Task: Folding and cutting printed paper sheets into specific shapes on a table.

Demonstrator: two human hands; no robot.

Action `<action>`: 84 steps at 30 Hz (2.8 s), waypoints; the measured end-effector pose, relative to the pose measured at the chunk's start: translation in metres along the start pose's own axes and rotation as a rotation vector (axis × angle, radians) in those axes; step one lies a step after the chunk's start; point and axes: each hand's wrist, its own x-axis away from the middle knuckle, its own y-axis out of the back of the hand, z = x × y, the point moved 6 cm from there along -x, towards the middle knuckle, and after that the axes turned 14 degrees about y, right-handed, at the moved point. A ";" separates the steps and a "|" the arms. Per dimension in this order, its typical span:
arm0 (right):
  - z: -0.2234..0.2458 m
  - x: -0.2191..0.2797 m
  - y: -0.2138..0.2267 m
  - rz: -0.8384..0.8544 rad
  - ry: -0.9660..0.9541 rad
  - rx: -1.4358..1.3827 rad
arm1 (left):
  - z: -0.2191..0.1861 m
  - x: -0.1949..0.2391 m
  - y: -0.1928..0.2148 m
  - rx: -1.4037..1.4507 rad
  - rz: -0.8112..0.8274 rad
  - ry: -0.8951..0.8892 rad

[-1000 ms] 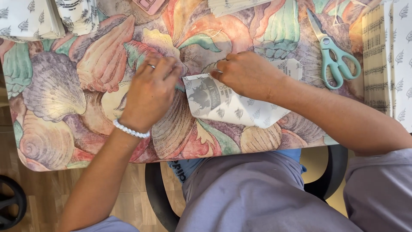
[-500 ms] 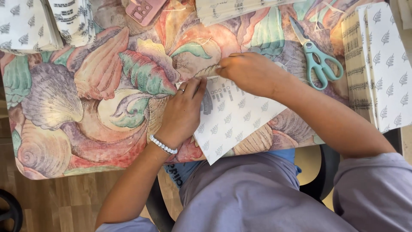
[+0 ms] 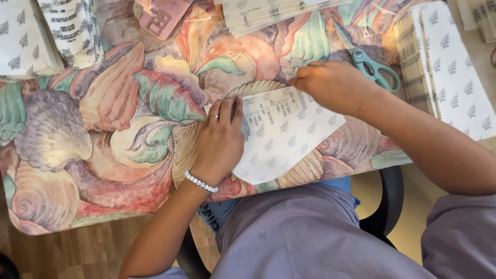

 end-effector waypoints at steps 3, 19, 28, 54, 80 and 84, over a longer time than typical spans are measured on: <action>0.008 0.003 -0.002 -0.013 0.051 0.118 | 0.000 0.003 -0.008 -0.025 -0.053 -0.004; 0.014 0.005 0.031 0.087 0.082 0.097 | 0.006 0.000 -0.002 -0.019 0.042 0.019; 0.022 0.002 0.009 0.091 0.171 0.242 | 0.004 -0.005 0.000 -0.092 0.043 -0.030; 0.024 -0.008 0.018 0.177 0.125 0.203 | -0.016 -0.015 -0.008 -0.245 0.112 -0.041; 0.051 -0.024 -0.023 -0.471 0.028 0.044 | 0.006 -0.002 -0.014 -0.004 -0.084 -0.079; 0.028 0.017 -0.049 -0.496 -0.073 0.117 | 0.023 0.005 -0.004 0.044 -0.030 -0.068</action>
